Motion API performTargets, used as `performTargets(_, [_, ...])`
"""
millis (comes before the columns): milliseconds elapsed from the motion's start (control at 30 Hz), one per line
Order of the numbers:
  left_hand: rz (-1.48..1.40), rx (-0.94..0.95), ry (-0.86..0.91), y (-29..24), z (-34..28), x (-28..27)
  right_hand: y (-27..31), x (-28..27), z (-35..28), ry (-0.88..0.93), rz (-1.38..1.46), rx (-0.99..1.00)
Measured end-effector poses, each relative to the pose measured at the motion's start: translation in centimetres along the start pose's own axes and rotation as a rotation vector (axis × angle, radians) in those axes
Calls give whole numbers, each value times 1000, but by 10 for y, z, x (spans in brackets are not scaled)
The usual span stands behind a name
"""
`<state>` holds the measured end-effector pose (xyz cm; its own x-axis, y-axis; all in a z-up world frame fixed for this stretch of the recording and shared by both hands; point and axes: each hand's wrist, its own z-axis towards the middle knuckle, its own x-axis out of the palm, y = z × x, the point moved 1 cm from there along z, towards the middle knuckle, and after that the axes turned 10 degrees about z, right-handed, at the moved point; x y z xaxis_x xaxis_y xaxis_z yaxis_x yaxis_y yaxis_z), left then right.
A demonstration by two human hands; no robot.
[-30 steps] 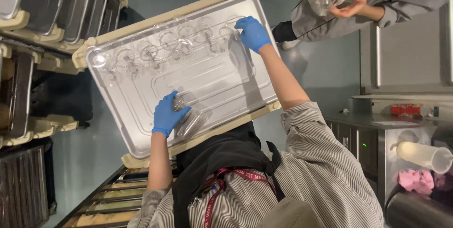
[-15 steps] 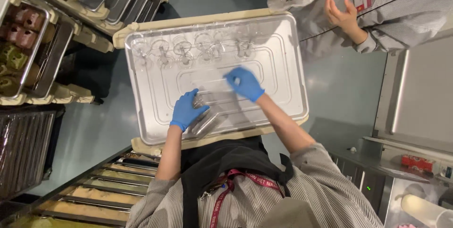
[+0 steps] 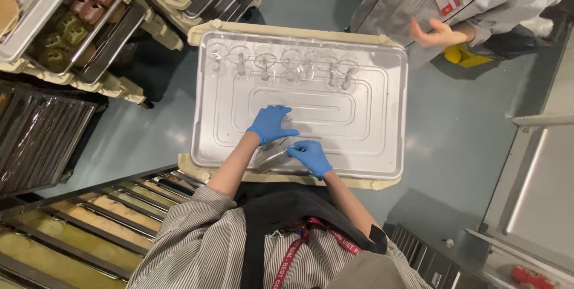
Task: The recorder prepares small plastic cups on a tray and fills them with a white liquid from a pitcher.
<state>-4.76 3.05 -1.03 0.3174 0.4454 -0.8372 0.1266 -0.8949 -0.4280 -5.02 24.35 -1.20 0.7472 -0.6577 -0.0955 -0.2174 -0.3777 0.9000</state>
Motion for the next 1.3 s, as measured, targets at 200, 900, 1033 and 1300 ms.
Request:
performTargets(200, [-66,71,-250,-8,-11,12,-13,-10,3,-34,181,43])
performTargets(900, [-1345,59,-84,-113,-14,-1,83,-76,-69,-543,53,-513])
performTargets(1033, [-1343,44,-184,-87,-5,14,103,-122,-78,-733,-271,-549])
performTargets(1300, [-1267,-26,-442,-38,-26,1,-19,-254,-26,-387,-971,-452])
